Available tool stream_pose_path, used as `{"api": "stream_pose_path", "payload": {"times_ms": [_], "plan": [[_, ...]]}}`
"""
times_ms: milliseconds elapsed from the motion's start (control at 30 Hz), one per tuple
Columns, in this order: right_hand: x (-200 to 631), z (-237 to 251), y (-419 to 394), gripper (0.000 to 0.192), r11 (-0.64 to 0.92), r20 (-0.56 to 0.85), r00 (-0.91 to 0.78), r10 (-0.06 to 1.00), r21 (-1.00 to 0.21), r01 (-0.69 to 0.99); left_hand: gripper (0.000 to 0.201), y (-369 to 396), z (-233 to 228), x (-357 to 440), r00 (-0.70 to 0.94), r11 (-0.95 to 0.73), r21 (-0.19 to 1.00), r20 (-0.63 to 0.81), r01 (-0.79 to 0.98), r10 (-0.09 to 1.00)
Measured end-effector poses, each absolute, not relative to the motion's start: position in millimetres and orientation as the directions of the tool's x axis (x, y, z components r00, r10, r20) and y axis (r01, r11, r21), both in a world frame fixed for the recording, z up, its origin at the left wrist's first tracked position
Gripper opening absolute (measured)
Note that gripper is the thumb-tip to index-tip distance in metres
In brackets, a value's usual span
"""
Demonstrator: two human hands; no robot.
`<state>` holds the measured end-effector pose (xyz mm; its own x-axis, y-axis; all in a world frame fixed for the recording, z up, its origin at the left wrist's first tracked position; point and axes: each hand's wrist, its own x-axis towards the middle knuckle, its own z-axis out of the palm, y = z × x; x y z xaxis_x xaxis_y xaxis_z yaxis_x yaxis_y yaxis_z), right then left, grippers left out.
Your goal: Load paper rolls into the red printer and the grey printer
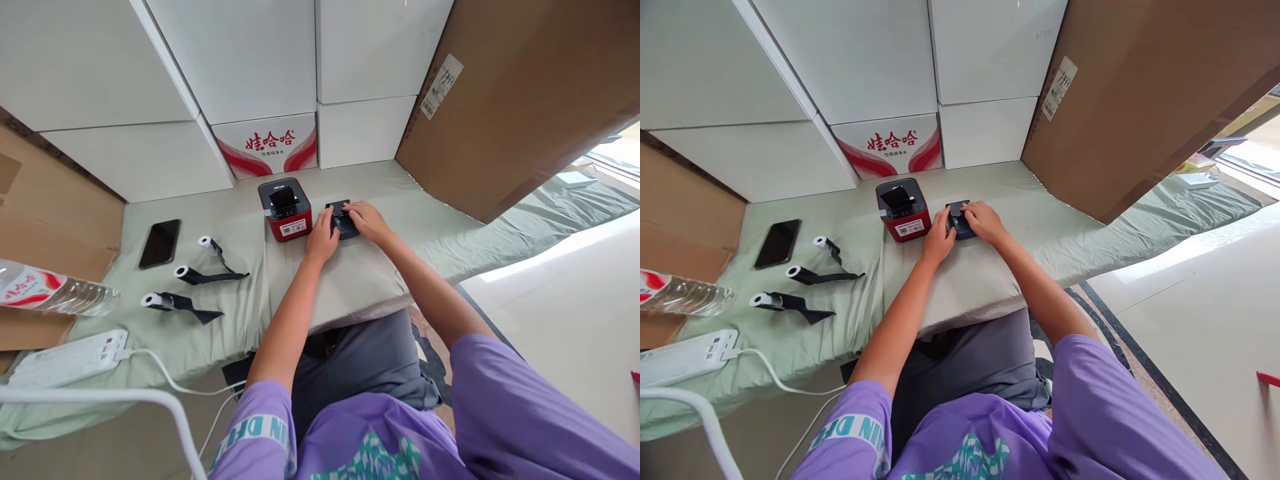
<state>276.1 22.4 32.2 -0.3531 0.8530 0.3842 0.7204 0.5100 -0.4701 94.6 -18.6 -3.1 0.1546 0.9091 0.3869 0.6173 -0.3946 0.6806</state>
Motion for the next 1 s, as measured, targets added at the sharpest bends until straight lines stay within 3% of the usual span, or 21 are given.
{"api": "stream_pose_path", "payload": {"times_ms": [200, 400, 800, 900, 1000], "plan": [[269, 16, 18, 0.046, 0.490, 0.468, -0.238, 0.851, -0.546, 0.680, 0.059, -13, -12, 92, 0.054, -0.327, 0.739, 0.367, 0.590, 0.928], [258, 12, 16, 0.045, 0.462, 0.514, -0.160, 0.843, -0.539, 0.704, 0.054, -13, -12, 92, 0.052, -0.274, 0.762, 0.302, 0.587, 0.952], [245, -16, 20, 0.042, 0.569, 0.697, 0.003, 0.717, -0.588, 0.575, 0.051, -12, -7, 95, 0.018, -0.238, 0.761, 0.285, 0.604, 0.958], [249, -17, 23, 0.045, 0.550, 0.678, 0.090, 0.729, -0.659, 0.514, 0.051, -13, -5, 95, 0.021, -0.221, 0.755, 0.265, 0.618, 0.964], [252, -19, 27, 0.050, 0.431, 0.564, 0.183, 0.805, -0.768, 0.474, 0.045, -15, -2, 97, -0.001, -0.168, 0.732, 0.225, 0.660, 0.974]]}}
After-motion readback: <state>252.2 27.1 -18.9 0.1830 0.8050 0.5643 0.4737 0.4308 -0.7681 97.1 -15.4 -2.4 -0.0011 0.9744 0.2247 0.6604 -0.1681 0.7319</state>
